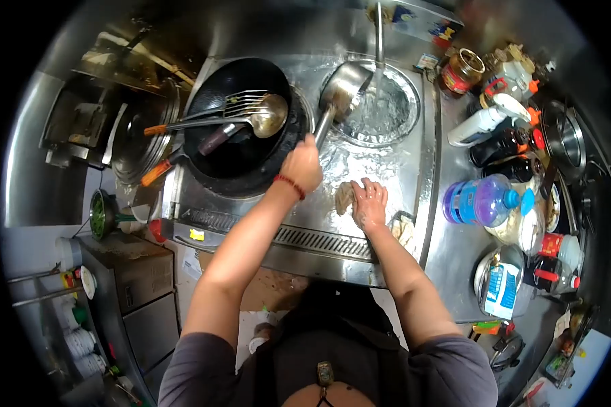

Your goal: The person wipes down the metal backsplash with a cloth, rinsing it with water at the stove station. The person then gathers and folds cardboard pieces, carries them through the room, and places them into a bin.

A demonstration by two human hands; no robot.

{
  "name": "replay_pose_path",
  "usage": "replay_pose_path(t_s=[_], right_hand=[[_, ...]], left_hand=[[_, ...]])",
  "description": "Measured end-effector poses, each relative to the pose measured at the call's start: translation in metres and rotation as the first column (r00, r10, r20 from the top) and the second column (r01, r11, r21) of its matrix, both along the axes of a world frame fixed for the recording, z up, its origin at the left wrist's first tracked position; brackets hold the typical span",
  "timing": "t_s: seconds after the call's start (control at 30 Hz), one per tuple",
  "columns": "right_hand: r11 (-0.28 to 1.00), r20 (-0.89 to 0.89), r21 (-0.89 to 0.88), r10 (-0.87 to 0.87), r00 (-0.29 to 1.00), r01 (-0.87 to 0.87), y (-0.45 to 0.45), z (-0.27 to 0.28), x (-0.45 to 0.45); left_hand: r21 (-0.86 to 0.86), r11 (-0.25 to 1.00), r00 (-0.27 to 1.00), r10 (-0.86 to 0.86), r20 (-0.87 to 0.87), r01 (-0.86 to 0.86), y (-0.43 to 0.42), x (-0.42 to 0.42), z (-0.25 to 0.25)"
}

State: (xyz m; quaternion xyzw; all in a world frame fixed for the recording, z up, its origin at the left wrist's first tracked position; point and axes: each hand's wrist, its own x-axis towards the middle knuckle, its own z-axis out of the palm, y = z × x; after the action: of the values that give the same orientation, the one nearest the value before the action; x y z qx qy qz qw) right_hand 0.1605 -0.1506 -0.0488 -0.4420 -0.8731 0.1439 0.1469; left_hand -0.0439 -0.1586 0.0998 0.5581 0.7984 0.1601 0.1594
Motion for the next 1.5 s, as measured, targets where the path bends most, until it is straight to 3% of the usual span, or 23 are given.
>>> replay_pose_path(t_s=[0.13, 0.17, 0.2, 0.23, 0.27, 0.3, 0.33, 0.37, 0.4, 0.47, 0.53, 0.57, 0.6, 0.67, 0.73, 0.83, 0.97, 1.0, 1.1, 1.17, 1.3, 1.4, 1.5], right_hand=[[0.999, -0.067, -0.005, 0.032, 0.997, -0.033, 0.004, -0.002, 0.003], [0.999, -0.112, 0.007, 0.034, 0.993, -0.034, 0.003, -0.005, 0.003], [0.999, -0.159, 0.019, 0.035, 0.987, -0.033, 0.005, -0.007, 0.004], [0.998, -0.177, -0.052, 0.012, 0.984, -0.022, 0.007, -0.006, 0.006], [0.993, -0.193, -0.121, -0.012, 0.981, -0.012, 0.014, -0.005, 0.006], [0.994, -0.331, -0.107, -0.004, 0.944, -0.034, 0.033, -0.009, 0.001], [0.968, -0.633, -0.177, -0.249, 0.733, 0.176, 0.043, -0.014, -0.004], [0.957, -0.639, -0.085, -0.266, 0.722, 0.278, 0.069, 0.0, -0.001], [0.916, -0.556, -0.204, -0.399, 0.729, 0.345, 0.101, 0.007, 0.006], [0.817, -0.493, 0.267, -0.34, 0.801, 0.511, 0.161, 0.032, 0.014], [0.882, -0.223, 0.282, -0.323, 0.92, 0.378, 0.217, 0.027, 0.031], [0.903, -0.025, 0.327, -0.285, 0.958, 0.277, 0.235, 0.02, 0.039], [0.986, 0.235, 0.05, -0.167, 0.958, 0.159, 0.243, 0.023, 0.045], [0.986, 0.241, 0.054, -0.166, 0.956, 0.157, 0.214, 0.012, 0.049], [0.942, 0.091, 0.32, -0.132, 0.987, 0.097, 0.156, -0.029, 0.049], [0.981, -0.037, 0.137, -0.132, 0.991, 0.136, 0.056, -0.03, 0.01], [0.858, -0.222, 0.126, 0.513, 0.829, -0.497, 0.041, -0.028, -0.04], [0.823, -0.201, -0.221, 0.486, 0.85, -0.523, 0.052, -0.003, -0.045], [0.989, -0.252, -0.067, 0.108, 0.962, -0.128, 0.068, 0.0, -0.056], [0.97, -0.14, 0.224, 0.123, 0.982, -0.09, 0.032, -0.012, -0.063], [0.885, -0.084, 0.162, 0.453, 0.888, -0.436, -0.041, -0.013, -0.086], [0.837, -0.135, -0.28, 0.45, 0.883, -0.47, -0.063, -0.023, -0.127], [0.75, -0.633, -0.309, 0.296, 0.715, -0.584, -0.084, -0.02, -0.183]], left_hand=[[-0.002, 1.0, 0.999, -0.023, -0.04, 0.023, 0.059, 0.013, -0.017], [-0.164, 0.987, 0.952, 0.056, 0.302, -0.006, 0.071, 0.016, -0.002], [-0.323, 0.946, 0.789, 0.183, 0.586, 0.02, 0.084, 0.017, 0.007], [-0.351, 0.936, 0.396, 0.329, 0.857, -0.02, 0.094, 0.01, 0.004], [-0.394, 0.918, -0.096, 0.389, 0.916, -0.046, 0.103, -0.001, 0.002], [-0.421, 0.906, -0.344, 0.407, 0.846, 0.037, 0.112, -0.005, 0.018], [-0.352, 0.936, -0.306, 0.326, 0.894, -0.03, 0.116, -0.003, 0.031], [-0.314, 0.946, -0.305, 0.276, 0.912, -0.084, 0.124, -0.002, 0.038], [-0.269, 0.962, -0.279, 0.248, 0.928, -0.04, 0.129, -0.006, 0.052], [-0.292, 0.954, -0.605, 0.271, 0.749, 0.066, 0.163, -0.028, 0.039], [-0.291, 0.951, -0.684, 0.278, 0.674, 0.099, 0.175, -0.035, 0.046], [-0.298, 0.953, -0.678, 0.253, 0.69, 0.052, 0.179, -0.034, 0.043], [-0.302, 0.953, -0.671, 0.226, 0.706, 0.003, 0.181, -0.034, 0.037], [-0.301, 0.951, -0.703, 0.263, 0.661, 0.073, 0.156, -0.044, 0.03], [-0.185, 0.948, -0.514, 0.297, 0.804, 0.259, 0.099, -0.045, 0.051], [-0.146, 0.989, 0.001, 0.146, 0.989, 0.026, 0.012, -0.035, 0.055], [-0.332, 0.943, -0.052, 0.33, 0.942, -0.02, -0.093, -0.019, 0.073], [-0.304, 0.952, -0.094, 0.301, 0.949, -0.029, -0.115, -0.015, 0.073], [-0.291, 0.957, 0.192, 0.288, 0.938, -0.012, -0.156, -0.013, 0.079], [-0.213, 0.973, 0.487, 0.23, 0.843, -0.091, -0.181, -0.008, 0.065], [-0.029, 0.991, 0.809, 0.12, 0.576, -0.127, -0.214, -0.012, 0.048], [-0.075, 0.985, 0.731, 0.167, 0.662, -0.157, -0.226, -0.025, 0.062], [0.01, 0.989, 0.773, 0.11, 0.624, -0.15, -0.239, -0.04, 0.066]])
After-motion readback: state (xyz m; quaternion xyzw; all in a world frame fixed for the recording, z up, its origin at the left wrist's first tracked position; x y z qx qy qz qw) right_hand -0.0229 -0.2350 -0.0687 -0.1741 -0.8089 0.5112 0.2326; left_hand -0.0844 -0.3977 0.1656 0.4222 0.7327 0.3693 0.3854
